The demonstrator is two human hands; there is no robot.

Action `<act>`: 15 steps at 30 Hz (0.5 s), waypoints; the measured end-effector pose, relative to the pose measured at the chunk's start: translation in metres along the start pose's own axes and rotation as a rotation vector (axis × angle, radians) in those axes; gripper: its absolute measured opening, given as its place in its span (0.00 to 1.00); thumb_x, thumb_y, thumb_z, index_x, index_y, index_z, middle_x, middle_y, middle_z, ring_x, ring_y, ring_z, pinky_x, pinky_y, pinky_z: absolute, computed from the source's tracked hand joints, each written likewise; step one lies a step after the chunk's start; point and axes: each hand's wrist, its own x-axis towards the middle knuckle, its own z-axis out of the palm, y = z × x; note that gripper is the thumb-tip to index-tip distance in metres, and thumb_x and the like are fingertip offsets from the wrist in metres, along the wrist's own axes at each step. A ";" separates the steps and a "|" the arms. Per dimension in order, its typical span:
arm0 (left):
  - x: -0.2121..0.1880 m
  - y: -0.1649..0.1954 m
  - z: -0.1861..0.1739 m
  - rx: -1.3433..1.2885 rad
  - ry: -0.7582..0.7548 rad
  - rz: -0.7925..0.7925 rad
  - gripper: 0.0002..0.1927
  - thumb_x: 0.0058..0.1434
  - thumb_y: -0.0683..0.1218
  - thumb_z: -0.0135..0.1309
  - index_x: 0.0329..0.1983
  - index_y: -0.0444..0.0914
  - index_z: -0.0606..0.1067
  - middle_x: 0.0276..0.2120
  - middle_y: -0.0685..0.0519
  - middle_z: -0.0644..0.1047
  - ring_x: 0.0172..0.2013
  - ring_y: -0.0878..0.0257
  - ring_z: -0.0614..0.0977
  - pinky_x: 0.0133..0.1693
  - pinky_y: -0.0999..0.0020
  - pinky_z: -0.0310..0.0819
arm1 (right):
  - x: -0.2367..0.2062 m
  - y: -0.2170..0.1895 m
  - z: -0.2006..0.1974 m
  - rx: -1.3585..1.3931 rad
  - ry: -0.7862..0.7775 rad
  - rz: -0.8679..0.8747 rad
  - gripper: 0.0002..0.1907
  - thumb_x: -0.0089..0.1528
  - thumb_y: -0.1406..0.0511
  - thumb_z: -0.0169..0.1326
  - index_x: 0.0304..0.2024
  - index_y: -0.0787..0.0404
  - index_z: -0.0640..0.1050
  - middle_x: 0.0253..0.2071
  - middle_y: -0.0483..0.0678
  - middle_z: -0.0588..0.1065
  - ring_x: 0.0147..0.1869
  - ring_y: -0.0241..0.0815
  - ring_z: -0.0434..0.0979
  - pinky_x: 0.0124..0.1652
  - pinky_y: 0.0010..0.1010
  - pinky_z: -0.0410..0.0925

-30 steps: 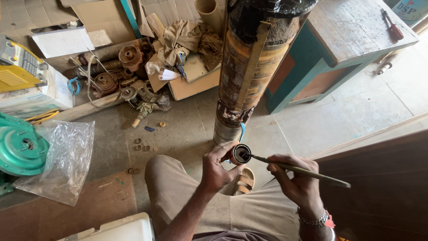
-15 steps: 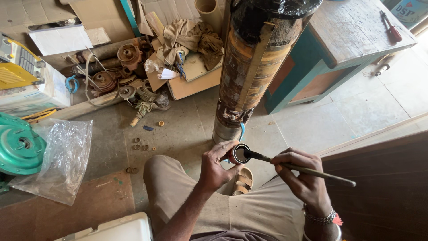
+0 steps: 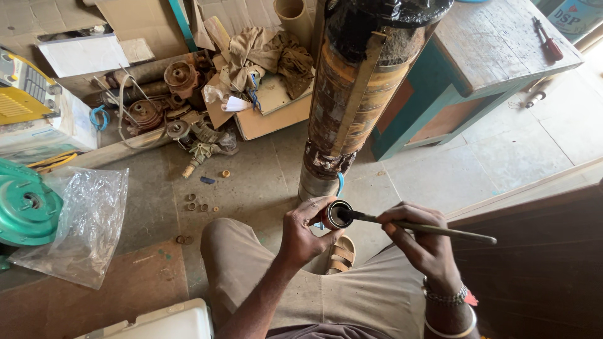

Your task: The person applies a dark viscous coating to a vertical cylindrical object using a brush. They repeatedly dip the brush into a small container and spread the coating over the surface, occasionally rotating the object to reach different areas.

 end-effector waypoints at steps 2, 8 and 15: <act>0.002 0.001 -0.001 0.012 0.021 0.050 0.32 0.46 0.38 0.72 0.57 0.31 0.77 0.50 0.45 0.82 0.47 0.63 0.87 0.50 0.69 0.85 | 0.001 0.004 -0.001 0.044 -0.022 -0.046 0.06 0.60 0.72 0.57 0.37 0.68 0.82 0.29 0.49 0.79 0.30 0.33 0.75 0.29 0.24 0.67; 0.004 0.004 -0.008 -0.031 -0.002 -0.012 0.33 0.47 0.39 0.71 0.58 0.31 0.76 0.52 0.44 0.81 0.47 0.62 0.87 0.51 0.69 0.86 | -0.002 0.005 -0.015 0.070 0.032 -0.020 0.06 0.59 0.72 0.56 0.36 0.69 0.83 0.28 0.50 0.78 0.28 0.34 0.73 0.29 0.24 0.65; 0.011 0.016 -0.011 0.012 0.023 0.062 0.32 0.47 0.39 0.72 0.57 0.31 0.77 0.50 0.45 0.83 0.48 0.61 0.87 0.51 0.67 0.85 | -0.005 0.017 -0.002 0.266 0.080 0.008 0.10 0.65 0.67 0.57 0.42 0.70 0.82 0.33 0.53 0.79 0.36 0.38 0.77 0.37 0.26 0.71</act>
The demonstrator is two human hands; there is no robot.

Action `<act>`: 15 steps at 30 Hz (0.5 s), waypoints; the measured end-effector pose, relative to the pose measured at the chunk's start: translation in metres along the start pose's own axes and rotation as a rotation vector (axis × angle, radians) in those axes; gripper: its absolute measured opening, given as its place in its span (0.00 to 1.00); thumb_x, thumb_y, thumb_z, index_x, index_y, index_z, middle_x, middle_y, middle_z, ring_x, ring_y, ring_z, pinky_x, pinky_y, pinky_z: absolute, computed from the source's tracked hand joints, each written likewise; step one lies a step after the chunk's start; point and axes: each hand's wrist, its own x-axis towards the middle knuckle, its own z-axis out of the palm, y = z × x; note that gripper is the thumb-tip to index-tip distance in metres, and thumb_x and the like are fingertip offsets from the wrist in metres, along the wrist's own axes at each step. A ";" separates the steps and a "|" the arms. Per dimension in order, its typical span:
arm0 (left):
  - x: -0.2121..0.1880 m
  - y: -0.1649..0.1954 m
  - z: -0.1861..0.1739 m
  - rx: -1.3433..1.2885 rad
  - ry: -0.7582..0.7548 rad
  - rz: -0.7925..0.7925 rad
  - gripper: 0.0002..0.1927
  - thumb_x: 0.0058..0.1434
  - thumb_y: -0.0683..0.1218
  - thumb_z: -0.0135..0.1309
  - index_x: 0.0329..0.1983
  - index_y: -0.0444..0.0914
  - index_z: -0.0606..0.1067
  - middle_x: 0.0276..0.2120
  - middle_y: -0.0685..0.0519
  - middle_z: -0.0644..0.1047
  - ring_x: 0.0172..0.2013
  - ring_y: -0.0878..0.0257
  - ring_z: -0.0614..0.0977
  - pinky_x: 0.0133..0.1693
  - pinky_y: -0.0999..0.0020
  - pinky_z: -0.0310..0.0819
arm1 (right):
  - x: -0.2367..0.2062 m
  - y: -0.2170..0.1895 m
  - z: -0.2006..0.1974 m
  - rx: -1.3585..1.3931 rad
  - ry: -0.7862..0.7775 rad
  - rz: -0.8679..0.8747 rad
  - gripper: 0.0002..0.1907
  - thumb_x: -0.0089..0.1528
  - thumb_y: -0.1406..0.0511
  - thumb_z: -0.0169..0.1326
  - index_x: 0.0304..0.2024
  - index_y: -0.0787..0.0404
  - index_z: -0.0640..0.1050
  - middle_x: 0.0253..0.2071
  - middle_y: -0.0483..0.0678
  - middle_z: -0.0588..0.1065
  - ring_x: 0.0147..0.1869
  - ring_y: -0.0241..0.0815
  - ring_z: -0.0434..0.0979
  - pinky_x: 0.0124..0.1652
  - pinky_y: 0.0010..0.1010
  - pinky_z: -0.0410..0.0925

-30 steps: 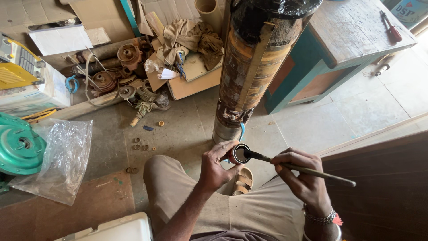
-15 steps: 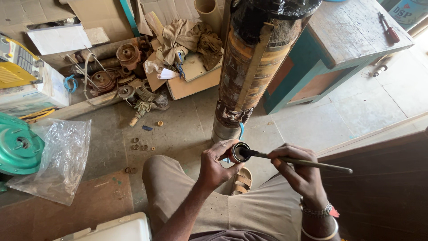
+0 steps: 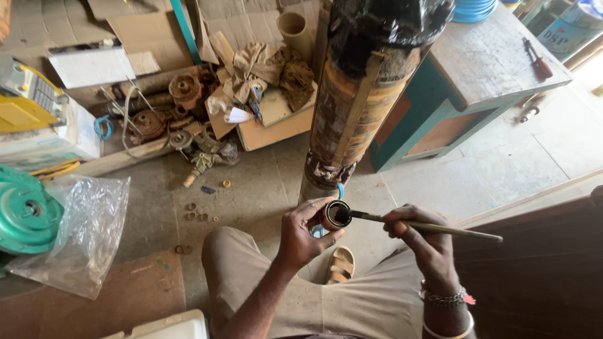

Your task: The person applies a dark viscous coating to a vertical cylindrical object using a brush. They repeatedly dip the brush into a small container and spread the coating over the surface, occasionally rotating the object to reach different areas.

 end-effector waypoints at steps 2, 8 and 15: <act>0.004 0.005 -0.002 0.027 0.015 0.044 0.32 0.46 0.39 0.73 0.57 0.31 0.77 0.50 0.44 0.83 0.48 0.61 0.87 0.50 0.67 0.84 | -0.001 0.010 0.002 0.112 0.091 0.059 0.11 0.66 0.66 0.55 0.45 0.71 0.80 0.33 0.54 0.79 0.35 0.39 0.78 0.36 0.28 0.72; 0.019 0.023 -0.006 0.027 0.003 0.005 0.34 0.45 0.39 0.73 0.57 0.31 0.76 0.52 0.44 0.82 0.48 0.60 0.86 0.50 0.67 0.85 | 0.000 0.041 0.002 0.394 0.264 0.102 0.15 0.71 0.63 0.50 0.46 0.72 0.77 0.31 0.57 0.79 0.31 0.44 0.78 0.32 0.30 0.70; 0.047 0.057 -0.005 -0.023 0.010 0.107 0.33 0.46 0.39 0.73 0.57 0.29 0.76 0.52 0.43 0.81 0.51 0.59 0.85 0.52 0.66 0.84 | 0.020 0.053 0.002 0.567 0.373 -0.030 0.17 0.74 0.62 0.50 0.46 0.74 0.77 0.31 0.58 0.78 0.30 0.44 0.77 0.30 0.31 0.69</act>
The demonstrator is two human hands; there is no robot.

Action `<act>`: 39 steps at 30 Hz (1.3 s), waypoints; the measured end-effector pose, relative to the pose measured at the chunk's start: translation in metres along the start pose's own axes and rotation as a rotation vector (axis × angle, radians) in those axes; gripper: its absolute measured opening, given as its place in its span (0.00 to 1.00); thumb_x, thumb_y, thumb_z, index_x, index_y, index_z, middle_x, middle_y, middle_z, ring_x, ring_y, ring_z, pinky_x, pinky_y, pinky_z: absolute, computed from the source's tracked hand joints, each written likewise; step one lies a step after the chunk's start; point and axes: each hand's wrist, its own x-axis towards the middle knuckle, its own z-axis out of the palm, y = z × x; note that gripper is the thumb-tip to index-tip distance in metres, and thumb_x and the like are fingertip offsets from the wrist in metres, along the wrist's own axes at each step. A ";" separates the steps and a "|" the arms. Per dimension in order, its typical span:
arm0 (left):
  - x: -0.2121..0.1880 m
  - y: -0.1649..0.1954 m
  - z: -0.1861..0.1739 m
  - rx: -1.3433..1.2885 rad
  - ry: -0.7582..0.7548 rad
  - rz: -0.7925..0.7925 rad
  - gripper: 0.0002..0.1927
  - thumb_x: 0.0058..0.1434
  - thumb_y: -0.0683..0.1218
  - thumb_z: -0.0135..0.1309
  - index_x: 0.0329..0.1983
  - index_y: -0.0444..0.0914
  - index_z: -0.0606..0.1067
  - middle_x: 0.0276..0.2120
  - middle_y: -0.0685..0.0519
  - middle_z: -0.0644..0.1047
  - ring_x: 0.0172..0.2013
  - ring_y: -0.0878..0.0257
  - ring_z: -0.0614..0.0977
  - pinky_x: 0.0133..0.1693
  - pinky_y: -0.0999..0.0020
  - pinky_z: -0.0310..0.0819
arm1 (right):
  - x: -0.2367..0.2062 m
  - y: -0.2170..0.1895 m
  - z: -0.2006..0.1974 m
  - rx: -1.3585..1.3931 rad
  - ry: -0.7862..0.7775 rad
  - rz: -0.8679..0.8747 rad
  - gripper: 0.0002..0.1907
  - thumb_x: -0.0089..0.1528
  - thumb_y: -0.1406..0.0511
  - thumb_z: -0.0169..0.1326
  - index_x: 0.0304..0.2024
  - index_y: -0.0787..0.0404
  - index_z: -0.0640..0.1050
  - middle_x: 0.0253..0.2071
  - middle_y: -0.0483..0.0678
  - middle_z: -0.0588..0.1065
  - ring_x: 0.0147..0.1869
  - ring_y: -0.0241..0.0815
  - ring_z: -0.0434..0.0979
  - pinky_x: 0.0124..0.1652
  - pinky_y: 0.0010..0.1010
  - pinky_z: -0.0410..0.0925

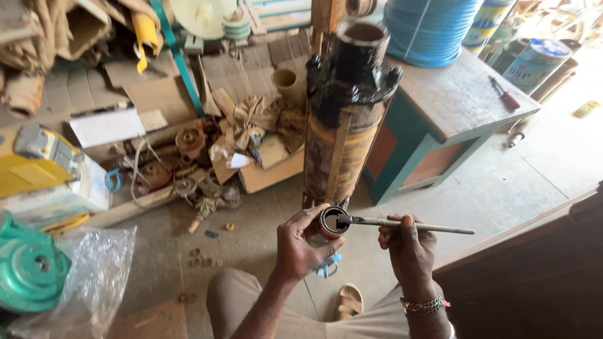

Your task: The person applies a dark viscous coating to a vertical cylindrical object using a brush. They repeatedly dip the brush into a small container and spread the coating over the surface, occasionally rotating the object to reach different areas.

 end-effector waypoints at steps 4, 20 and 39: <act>0.017 0.016 0.000 -0.013 -0.005 -0.020 0.33 0.47 0.40 0.73 0.57 0.29 0.76 0.46 0.44 0.84 0.46 0.60 0.87 0.50 0.66 0.85 | 0.018 -0.016 0.015 0.143 0.067 -0.002 0.16 0.72 0.62 0.51 0.46 0.71 0.77 0.32 0.57 0.78 0.31 0.43 0.77 0.30 0.30 0.70; 0.047 0.025 0.001 -0.078 -0.012 -0.037 0.33 0.51 0.38 0.70 0.60 0.27 0.72 0.49 0.42 0.82 0.49 0.58 0.86 0.51 0.65 0.88 | 0.113 -0.065 0.105 -0.306 0.144 -0.697 0.08 0.71 0.66 0.57 0.45 0.68 0.78 0.35 0.53 0.81 0.36 0.39 0.83 0.37 0.29 0.78; 0.041 0.022 -0.010 0.005 0.015 -0.076 0.35 0.49 0.38 0.71 0.60 0.27 0.73 0.47 0.42 0.83 0.48 0.59 0.87 0.52 0.65 0.85 | 0.122 -0.057 0.106 -0.268 0.067 -0.632 0.08 0.70 0.66 0.57 0.44 0.67 0.79 0.36 0.51 0.82 0.38 0.39 0.85 0.41 0.30 0.81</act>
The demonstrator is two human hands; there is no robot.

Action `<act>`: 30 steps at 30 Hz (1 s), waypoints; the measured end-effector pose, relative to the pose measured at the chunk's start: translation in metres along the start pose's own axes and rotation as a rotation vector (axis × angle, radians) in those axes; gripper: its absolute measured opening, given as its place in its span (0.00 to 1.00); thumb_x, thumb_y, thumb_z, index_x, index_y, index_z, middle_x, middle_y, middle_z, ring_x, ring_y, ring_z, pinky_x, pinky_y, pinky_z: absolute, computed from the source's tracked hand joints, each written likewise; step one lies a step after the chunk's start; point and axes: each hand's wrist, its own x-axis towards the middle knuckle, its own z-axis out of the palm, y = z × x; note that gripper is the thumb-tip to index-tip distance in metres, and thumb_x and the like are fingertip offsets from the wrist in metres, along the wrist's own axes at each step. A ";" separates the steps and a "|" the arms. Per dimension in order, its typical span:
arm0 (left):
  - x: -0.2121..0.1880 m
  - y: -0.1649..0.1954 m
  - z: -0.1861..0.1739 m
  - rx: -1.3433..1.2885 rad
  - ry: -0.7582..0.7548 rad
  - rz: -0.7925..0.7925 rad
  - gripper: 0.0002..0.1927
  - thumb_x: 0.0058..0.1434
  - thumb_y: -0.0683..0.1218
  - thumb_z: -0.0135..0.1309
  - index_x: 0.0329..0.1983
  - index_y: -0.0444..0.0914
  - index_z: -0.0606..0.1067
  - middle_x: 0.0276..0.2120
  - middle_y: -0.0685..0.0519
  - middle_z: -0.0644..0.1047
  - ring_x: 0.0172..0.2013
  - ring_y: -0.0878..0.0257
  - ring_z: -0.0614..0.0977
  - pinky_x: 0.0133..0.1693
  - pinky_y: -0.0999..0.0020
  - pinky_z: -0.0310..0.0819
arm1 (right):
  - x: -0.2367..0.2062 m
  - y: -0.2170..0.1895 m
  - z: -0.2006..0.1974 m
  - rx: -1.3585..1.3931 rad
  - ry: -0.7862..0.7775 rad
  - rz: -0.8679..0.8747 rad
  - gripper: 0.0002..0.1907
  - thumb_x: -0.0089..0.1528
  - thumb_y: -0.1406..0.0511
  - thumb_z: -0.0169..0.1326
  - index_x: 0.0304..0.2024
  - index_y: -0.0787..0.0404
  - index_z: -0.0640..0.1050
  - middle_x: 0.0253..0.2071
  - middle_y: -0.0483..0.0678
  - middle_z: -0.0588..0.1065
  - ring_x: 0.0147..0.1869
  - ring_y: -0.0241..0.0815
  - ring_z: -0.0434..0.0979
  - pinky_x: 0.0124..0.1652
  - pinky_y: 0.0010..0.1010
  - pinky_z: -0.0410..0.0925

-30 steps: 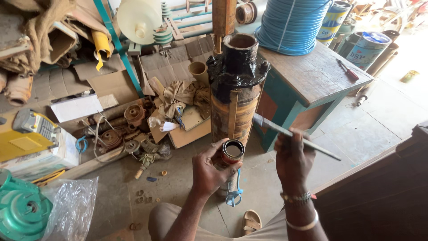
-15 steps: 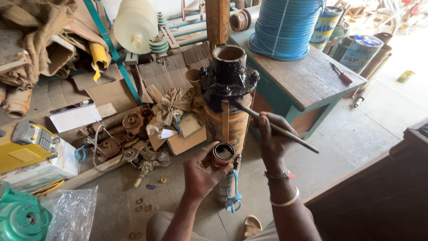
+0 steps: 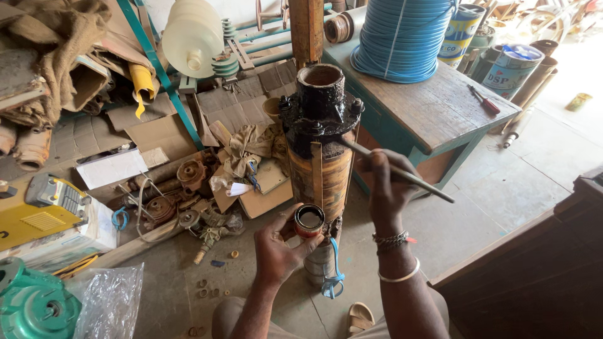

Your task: The person applies a dark viscous coating to a vertical cylindrical object using a brush. They repeatedly dip the brush into a small container and spread the coating over the surface, occasionally rotating the object to reach different areas.

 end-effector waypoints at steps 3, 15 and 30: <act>-0.003 0.002 -0.002 0.003 0.005 -0.003 0.34 0.49 0.38 0.71 0.60 0.27 0.73 0.46 0.42 0.83 0.47 0.59 0.87 0.52 0.65 0.85 | 0.004 0.001 -0.001 -0.033 -0.106 -0.002 0.09 0.71 0.67 0.58 0.45 0.70 0.80 0.38 0.53 0.81 0.39 0.39 0.82 0.42 0.29 0.78; -0.007 -0.001 -0.010 -0.022 0.008 0.024 0.34 0.49 0.37 0.71 0.59 0.27 0.73 0.45 0.44 0.83 0.46 0.59 0.87 0.50 0.66 0.86 | 0.039 -0.025 -0.018 -0.083 -0.237 0.078 0.11 0.70 0.64 0.59 0.45 0.69 0.80 0.35 0.53 0.81 0.35 0.38 0.82 0.37 0.28 0.77; -0.008 -0.006 -0.012 0.010 0.010 0.054 0.33 0.50 0.38 0.71 0.60 0.28 0.73 0.46 0.43 0.83 0.47 0.58 0.88 0.50 0.64 0.83 | 0.042 -0.029 -0.018 -0.118 -0.402 0.031 0.09 0.69 0.65 0.59 0.41 0.67 0.81 0.35 0.52 0.81 0.35 0.37 0.82 0.35 0.27 0.77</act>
